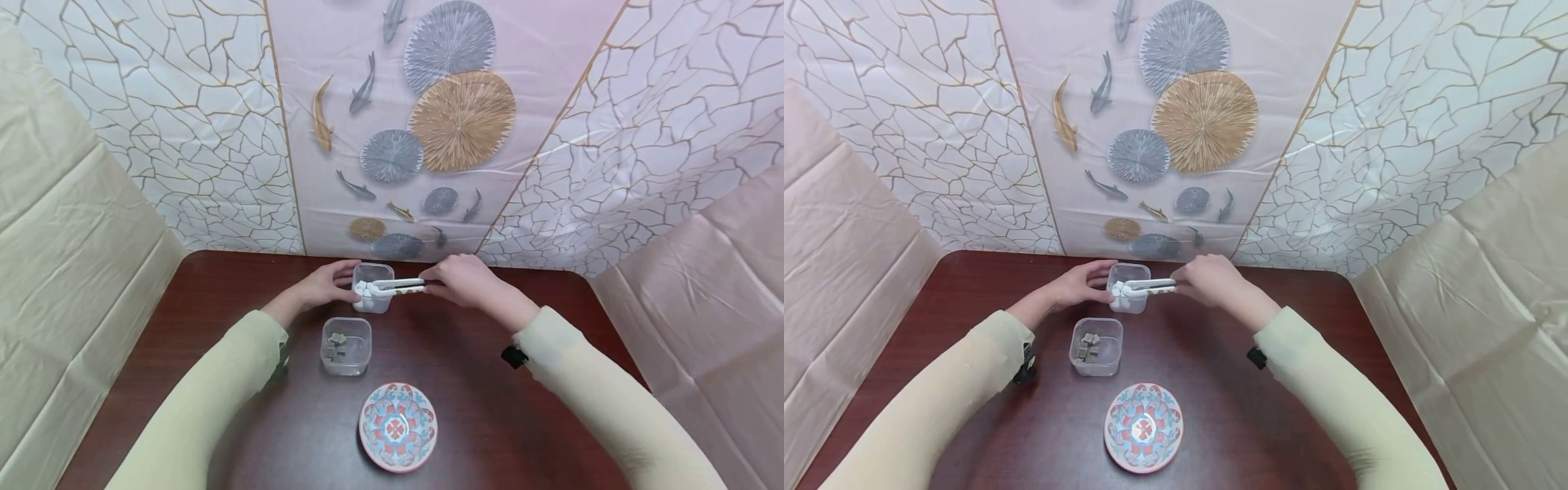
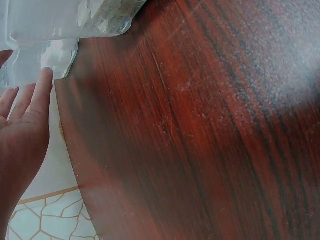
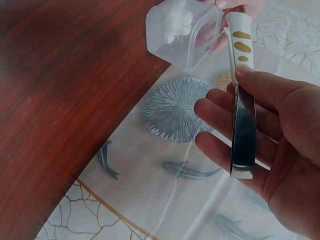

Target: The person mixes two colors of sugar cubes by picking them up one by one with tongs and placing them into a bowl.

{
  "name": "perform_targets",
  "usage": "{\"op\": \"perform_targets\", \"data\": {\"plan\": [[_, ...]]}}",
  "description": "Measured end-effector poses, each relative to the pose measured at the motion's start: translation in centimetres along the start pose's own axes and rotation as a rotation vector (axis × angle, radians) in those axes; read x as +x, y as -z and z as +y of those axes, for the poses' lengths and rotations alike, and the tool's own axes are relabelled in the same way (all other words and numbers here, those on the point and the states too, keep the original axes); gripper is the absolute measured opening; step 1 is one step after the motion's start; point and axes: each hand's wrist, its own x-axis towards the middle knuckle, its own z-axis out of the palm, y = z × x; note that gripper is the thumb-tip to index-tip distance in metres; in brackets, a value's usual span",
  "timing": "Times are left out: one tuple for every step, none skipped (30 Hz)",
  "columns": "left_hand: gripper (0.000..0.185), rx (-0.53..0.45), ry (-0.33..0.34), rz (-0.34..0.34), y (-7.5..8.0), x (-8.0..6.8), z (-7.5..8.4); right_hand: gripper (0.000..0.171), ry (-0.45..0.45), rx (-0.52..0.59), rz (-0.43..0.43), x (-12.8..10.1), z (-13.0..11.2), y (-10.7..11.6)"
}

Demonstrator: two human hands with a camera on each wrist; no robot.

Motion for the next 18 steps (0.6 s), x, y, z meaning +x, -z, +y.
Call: {"op": "perform_targets", "data": {"plan": [[0.084, -0.001, 0.001, 0.001, 0.0, 0.0, 0.0, 0.011, 0.006, 0.012, 0.007, -0.5, -0.1, 0.1], [0.084, -0.002, 0.001, 0.002, 0.0, -0.1, 0.0, 0.009, 0.012, 0.025, 0.012, -0.9, -0.2, 0.2], [0.084, -0.004, 0.001, 0.004, 0.0, -0.1, 0.0, 0.007, 0.020, 0.035, 0.017, -1.4, -0.2, 0.3], [0.084, -0.006, 0.001, 0.004, 0.0, -0.1, 0.0, 0.005, 0.026, 0.044, 0.020, -1.9, -0.3, 0.4], [0.084, -0.007, 0.000, 0.004, -0.1, -0.1, 0.0, 0.004, 0.032, 0.055, 0.024, -2.3, -0.4, 0.4], [0.084, -0.008, 0.001, 0.004, -0.1, -0.2, 0.0, 0.002, 0.040, 0.067, 0.030, -2.8, -0.5, 0.4], [0.084, -0.007, 0.001, 0.005, -0.1, -0.2, 0.0, 0.004, 0.048, 0.078, 0.036, -3.2, -0.6, 0.4], [0.084, -0.008, 0.004, 0.006, -0.1, -0.2, 0.1, 0.006, 0.058, 0.091, 0.041, -3.7, -0.8, 0.4], [0.085, -0.006, 0.006, 0.006, -0.1, -0.2, 0.1, 0.006, 0.067, 0.102, 0.047, -4.1, -0.9, 0.4], [0.085, 0.000, 0.006, 0.007, -0.1, -0.2, 0.0, 0.007, 0.076, 0.114, 0.055, -4.5, -1.0, 0.4], [0.085, 0.003, 0.008, 0.009, -0.1, -0.2, 0.0, 0.009, 0.082, 0.125, 0.060, -4.9, -1.2, 0.4], [0.085, 0.008, 0.011, 0.011, 0.0, -0.2, 0.0, 0.010, 0.086, 0.134, 0.061, -5.2, -1.4, 0.4], [0.085, 0.012, 0.013, 0.013, 0.0, -0.2, 0.0, 0.010, 0.089, 0.142, 0.062, -5.6, -1.5, 0.4], [0.085, 0.018, 0.015, 0.014, 0.0, -0.1, 0.0, 0.010, 0.092, 0.151, 0.061, -6.0, -1.7, 0.3], [0.086, 0.021, 0.016, 0.014, 0.0, -0.1, 0.0, 0.011, 0.096, 0.159, 0.060, -6.4, -1.9, 0.3], [0.086, 0.022, 0.017, 0.014, 0.0, -0.1, 0.0, 0.011, 0.102, 0.165, 0.059, -6.7, -2.1, 0.3], [0.086, 0.021, 0.020, 0.013, 0.0, -0.1, 0.0, 0.012, 0.108, 0.172, 0.056, -7.1, -2.3, 0.3], [0.085, 0.023, 0.018, 0.011, 0.0, -0.1, 0.0, 0.012, 0.120, 0.180, 0.056, -7.4, -2.5, 0.2]]}}
